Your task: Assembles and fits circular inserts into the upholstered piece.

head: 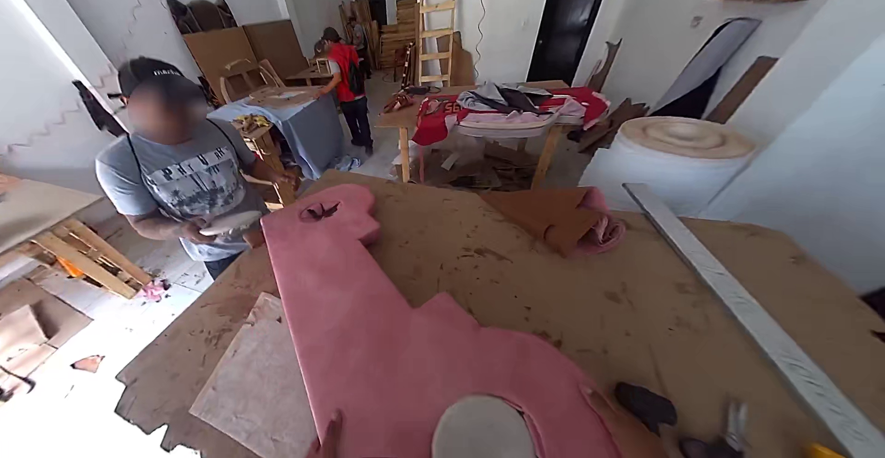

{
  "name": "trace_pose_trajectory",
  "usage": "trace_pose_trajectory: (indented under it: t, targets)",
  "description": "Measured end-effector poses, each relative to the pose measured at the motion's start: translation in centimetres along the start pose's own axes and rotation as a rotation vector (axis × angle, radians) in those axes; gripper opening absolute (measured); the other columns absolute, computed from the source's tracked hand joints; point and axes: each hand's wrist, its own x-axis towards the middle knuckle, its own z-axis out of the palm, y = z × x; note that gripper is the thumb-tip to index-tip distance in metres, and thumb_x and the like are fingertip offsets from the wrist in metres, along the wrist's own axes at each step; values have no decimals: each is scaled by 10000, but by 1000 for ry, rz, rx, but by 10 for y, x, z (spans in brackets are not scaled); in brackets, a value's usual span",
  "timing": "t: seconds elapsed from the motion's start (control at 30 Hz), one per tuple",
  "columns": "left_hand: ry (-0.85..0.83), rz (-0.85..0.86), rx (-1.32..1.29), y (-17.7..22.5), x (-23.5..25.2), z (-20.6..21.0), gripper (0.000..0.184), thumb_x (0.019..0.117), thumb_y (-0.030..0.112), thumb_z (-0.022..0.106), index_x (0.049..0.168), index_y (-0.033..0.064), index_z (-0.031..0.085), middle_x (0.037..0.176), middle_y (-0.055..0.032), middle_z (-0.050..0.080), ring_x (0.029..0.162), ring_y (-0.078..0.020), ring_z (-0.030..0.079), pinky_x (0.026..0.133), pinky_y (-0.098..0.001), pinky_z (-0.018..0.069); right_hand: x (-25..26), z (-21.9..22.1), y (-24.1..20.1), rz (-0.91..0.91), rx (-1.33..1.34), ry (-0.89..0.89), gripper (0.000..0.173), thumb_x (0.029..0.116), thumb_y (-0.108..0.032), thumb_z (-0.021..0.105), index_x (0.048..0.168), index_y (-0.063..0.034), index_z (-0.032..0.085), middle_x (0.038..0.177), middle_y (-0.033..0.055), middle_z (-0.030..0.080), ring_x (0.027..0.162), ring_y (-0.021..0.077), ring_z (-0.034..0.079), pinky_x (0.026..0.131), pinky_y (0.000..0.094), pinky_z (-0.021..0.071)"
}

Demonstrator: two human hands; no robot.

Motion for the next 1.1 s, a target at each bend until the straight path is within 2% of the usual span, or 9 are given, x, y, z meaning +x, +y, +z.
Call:
trace_pose_trajectory:
  t: [0.13,0.33,0.43,0.53,0.7,0.8,0.9,1.0,1.1]
  targets:
    - [-12,37,177,46,62,-35,557,966,574,628,1118,49,736,949,-152,757,866,-285,742,785,-541,616,-59,50,2,107,98,43,777,942,-766,460,1087,-52,731,986,155,732,942,280,708,847,559,566]
    - [-83,239,435,120,142,-115,452,1013,454,595,1279,105,703,1235,-109,714,1152,-254,672,985,-555,531,-155,149,-20,104,134,-153,517,999,-537,591,1177,-71,723,1075,130,744,993,270,723,830,514,606]
    - [-176,455,681,111,130,-148,460,997,470,602,1339,173,683,1430,-25,628,1320,-197,594,1088,-533,506,-171,180,-33,-114,1,-91,443,927,-486,695,1210,-148,740,1200,93,683,1107,223,660,941,463,572]
    - [-185,679,865,77,100,-151,422,956,475,647,1292,227,709,1343,-1,644,1260,-186,584,1019,-469,533,-175,211,-72,-297,10,-129,394,957,-466,669,1196,-158,725,1160,39,694,1060,166,680,907,397,601]
    - [-310,487,1076,45,70,-92,637,882,643,671,1341,201,675,1275,-44,662,1223,-247,601,1039,-492,516,-161,255,-106,-325,-65,-255,325,1000,-403,633,1207,-167,716,1103,-10,733,951,114,707,829,349,612]
    - [-343,397,958,47,70,-74,435,918,477,724,1189,136,704,1107,-61,696,1077,-251,654,961,-500,546,-154,270,-110,-317,-26,-250,276,1009,-361,627,1176,-169,732,1020,-1,737,831,136,701,721,350,607]
    - [-420,300,650,66,65,-85,325,970,404,699,1177,155,667,949,-44,737,845,-207,722,788,-503,610,-152,276,-119,-321,66,-251,236,1015,-304,647,1168,-145,732,1007,28,741,839,174,715,731,379,623]
    - [-394,277,350,79,63,-101,265,981,288,710,1175,107,695,925,-64,760,820,-199,738,768,-450,632,-149,276,-128,-374,92,-327,306,1045,-351,590,1273,-173,690,1122,25,735,980,169,712,868,427,609]
    - [-357,212,199,82,63,-103,275,973,253,719,1178,72,696,942,-97,766,834,-225,742,774,-434,629,-147,276,-145,-374,190,-471,383,1091,-427,461,1375,-242,638,1159,46,730,923,221,731,750,447,637]
